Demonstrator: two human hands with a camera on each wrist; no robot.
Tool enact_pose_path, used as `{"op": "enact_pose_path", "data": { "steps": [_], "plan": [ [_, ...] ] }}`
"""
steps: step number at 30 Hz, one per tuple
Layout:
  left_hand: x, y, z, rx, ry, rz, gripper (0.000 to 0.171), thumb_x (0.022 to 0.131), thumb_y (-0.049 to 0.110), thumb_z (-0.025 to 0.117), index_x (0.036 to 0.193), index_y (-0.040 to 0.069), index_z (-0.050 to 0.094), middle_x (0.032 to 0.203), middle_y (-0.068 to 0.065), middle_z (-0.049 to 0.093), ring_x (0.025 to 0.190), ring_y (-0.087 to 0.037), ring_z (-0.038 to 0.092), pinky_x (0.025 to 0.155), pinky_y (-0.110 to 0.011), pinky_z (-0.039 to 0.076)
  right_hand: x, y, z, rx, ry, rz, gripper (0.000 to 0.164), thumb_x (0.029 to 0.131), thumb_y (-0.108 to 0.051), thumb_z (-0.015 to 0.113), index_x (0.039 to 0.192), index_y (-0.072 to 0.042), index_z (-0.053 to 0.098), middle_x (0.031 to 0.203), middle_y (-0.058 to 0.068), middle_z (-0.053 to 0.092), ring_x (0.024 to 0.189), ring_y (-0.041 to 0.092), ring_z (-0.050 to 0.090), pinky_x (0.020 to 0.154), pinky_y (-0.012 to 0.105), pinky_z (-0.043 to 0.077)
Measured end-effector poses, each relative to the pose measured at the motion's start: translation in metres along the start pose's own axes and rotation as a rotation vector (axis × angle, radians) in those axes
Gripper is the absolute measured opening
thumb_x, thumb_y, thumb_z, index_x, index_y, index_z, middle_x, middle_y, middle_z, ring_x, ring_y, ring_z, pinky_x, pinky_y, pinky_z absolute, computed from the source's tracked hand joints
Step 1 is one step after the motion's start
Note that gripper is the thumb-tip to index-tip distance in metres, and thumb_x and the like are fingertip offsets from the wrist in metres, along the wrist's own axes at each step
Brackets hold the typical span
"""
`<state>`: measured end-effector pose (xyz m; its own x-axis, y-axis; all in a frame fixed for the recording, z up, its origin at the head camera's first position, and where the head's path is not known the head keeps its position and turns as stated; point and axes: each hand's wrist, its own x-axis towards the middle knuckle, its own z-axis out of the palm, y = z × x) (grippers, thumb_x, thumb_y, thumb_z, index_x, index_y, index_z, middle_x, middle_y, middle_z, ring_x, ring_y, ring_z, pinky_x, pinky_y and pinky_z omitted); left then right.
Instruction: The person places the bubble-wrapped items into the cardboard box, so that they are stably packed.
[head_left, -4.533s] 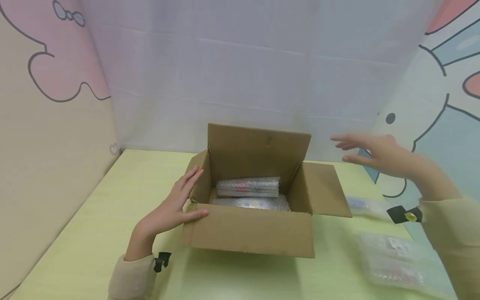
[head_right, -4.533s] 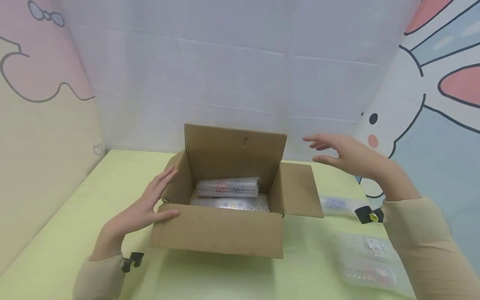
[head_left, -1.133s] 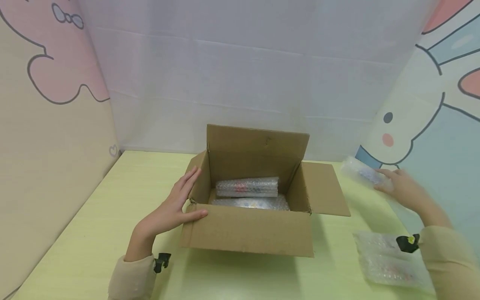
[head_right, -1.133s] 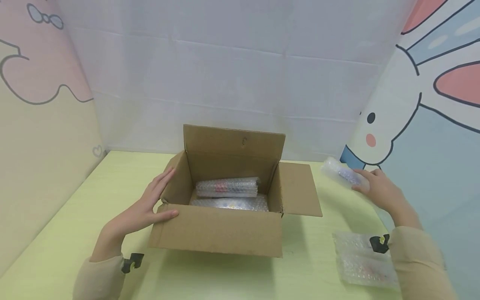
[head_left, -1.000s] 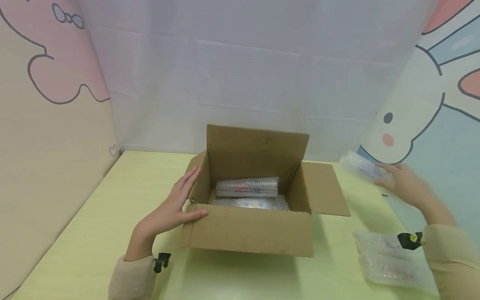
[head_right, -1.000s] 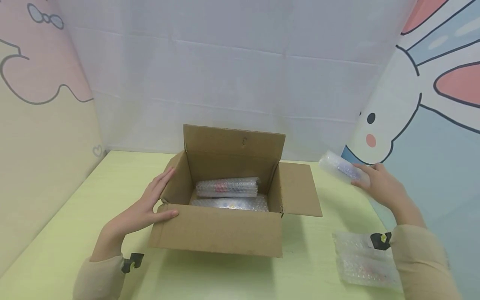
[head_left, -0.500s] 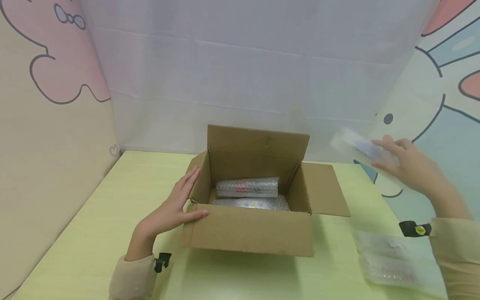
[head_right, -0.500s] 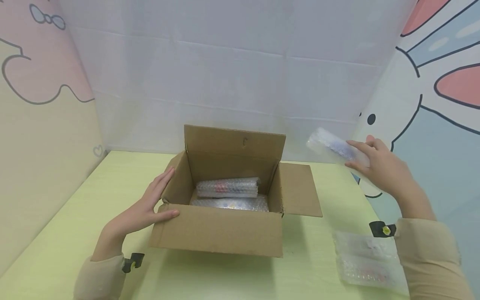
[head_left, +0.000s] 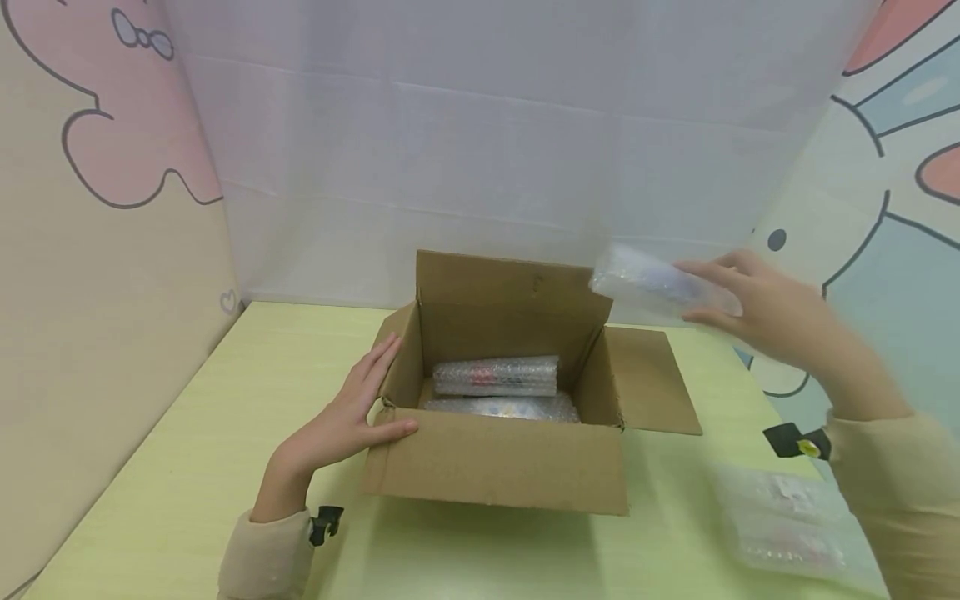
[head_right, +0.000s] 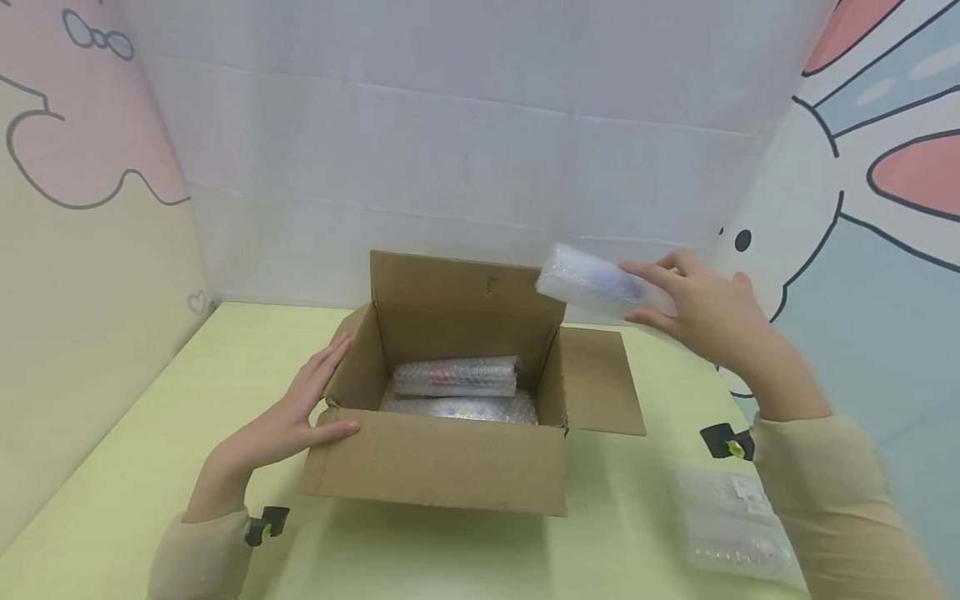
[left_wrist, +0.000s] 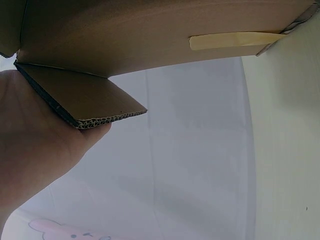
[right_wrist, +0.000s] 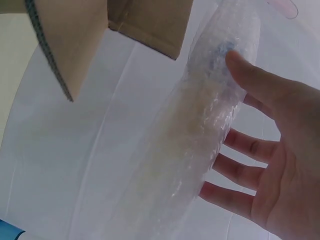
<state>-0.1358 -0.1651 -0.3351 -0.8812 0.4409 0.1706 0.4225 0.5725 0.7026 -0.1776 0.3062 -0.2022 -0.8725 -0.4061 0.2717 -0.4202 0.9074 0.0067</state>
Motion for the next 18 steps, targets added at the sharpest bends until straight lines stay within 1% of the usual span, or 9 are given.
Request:
{"op": "enact_pose_path", "data": {
  "steps": [2,4,6,9,10,12,13,17,18],
  "plan": [
    [0.0,0.0,0.0,0.003,0.001,0.0,0.102,0.087,0.037,0.072,0.157,0.027,-0.001,0.164,0.0,-0.003,0.151,-0.032,0.001,0.114,-0.065,0.018,0.005,-0.009,-0.001,-0.009,0.023,-0.045,0.062,0.084,-0.032,0.075,0.14,-0.022,0.052,0.122,0.019,0.055,0.058,0.019,0.054,0.043,0.029,0.037],
    [0.0,0.0,0.0,0.008,0.002,0.002,0.102,0.087,0.037,0.072,0.157,0.027,-0.001,0.164,0.0,-0.003,0.151,-0.032,0.001,0.114,-0.065,0.018,0.009,-0.018,-0.002,-0.018,0.029,-0.069,0.061,0.084,-0.035,0.075,0.14,-0.026,0.052,0.121,0.015,0.057,0.06,0.017,0.054,0.041,0.029,0.034],
    [0.0,0.0,0.0,0.008,0.003,0.003,0.102,0.087,0.037,0.072,0.157,0.027,-0.001,0.164,0.0,-0.003,0.151,-0.032,0.001,0.114,-0.065,0.018,0.015,-0.027,-0.002,-0.017,0.033,-0.102,0.061,0.083,-0.037,0.075,0.139,-0.027,0.053,0.119,0.011,0.058,0.062,0.016,0.055,0.041,0.028,0.032],
    [0.0,0.0,0.001,0.007,0.003,0.006,0.102,0.087,0.037,0.072,0.157,0.027,-0.001,0.164,0.0,-0.003,0.151,-0.032,0.001,0.114,-0.066,0.018,0.023,-0.038,-0.003,0.006,0.044,-0.175,0.059,0.082,-0.038,0.075,0.137,-0.025,0.056,0.115,0.007,0.06,0.072,0.016,0.057,0.045,0.027,0.034],
    [0.0,0.001,0.001,0.006,0.004,0.007,0.102,0.087,0.037,0.072,0.157,0.027,-0.001,0.164,0.0,-0.003,0.151,-0.032,0.001,0.114,-0.066,0.018,0.026,-0.041,-0.003,0.014,0.051,-0.209,0.059,0.082,-0.037,0.076,0.136,-0.024,0.057,0.113,0.007,0.061,0.071,0.015,0.056,0.047,0.027,0.035],
    [0.001,0.001,0.001,0.007,0.002,0.007,0.102,0.087,0.037,0.072,0.157,0.027,-0.001,0.164,0.0,-0.003,0.151,-0.032,0.001,0.114,-0.066,0.018,0.032,-0.048,-0.002,0.028,0.049,-0.25,0.059,0.081,-0.036,0.077,0.135,-0.023,0.058,0.11,0.008,0.061,0.069,0.015,0.054,0.051,0.025,0.037],
    [0.001,0.001,0.001,0.008,0.001,0.006,0.102,0.087,0.037,0.072,0.157,0.027,-0.001,0.164,0.0,-0.003,0.151,-0.032,0.0,0.114,-0.066,0.018,0.035,-0.052,-0.002,0.02,0.044,-0.259,0.059,0.081,-0.038,0.076,0.135,-0.024,0.058,0.108,0.007,0.061,0.065,0.014,0.051,0.051,0.025,0.037],
    [0.001,0.002,0.001,0.011,-0.001,0.003,0.102,0.087,0.038,0.072,0.157,0.028,-0.002,0.164,0.0,-0.003,0.151,-0.032,0.0,0.114,-0.066,0.018,0.045,-0.066,0.0,0.009,-0.009,-0.263,0.059,0.082,-0.041,0.075,0.136,-0.028,0.056,0.108,0.004,0.06,0.059,0.012,0.044,0.05,0.026,0.037],
    [0.001,0.002,0.001,0.011,-0.001,0.002,0.102,0.087,0.038,0.072,0.157,0.028,-0.002,0.164,0.001,-0.003,0.151,-0.032,0.0,0.114,-0.065,0.018,0.048,-0.07,0.002,0.001,-0.015,-0.276,0.058,0.083,-0.042,0.074,0.136,-0.029,0.056,0.108,0.004,0.06,0.058,0.012,0.043,0.049,0.026,0.036]
  ]
}}
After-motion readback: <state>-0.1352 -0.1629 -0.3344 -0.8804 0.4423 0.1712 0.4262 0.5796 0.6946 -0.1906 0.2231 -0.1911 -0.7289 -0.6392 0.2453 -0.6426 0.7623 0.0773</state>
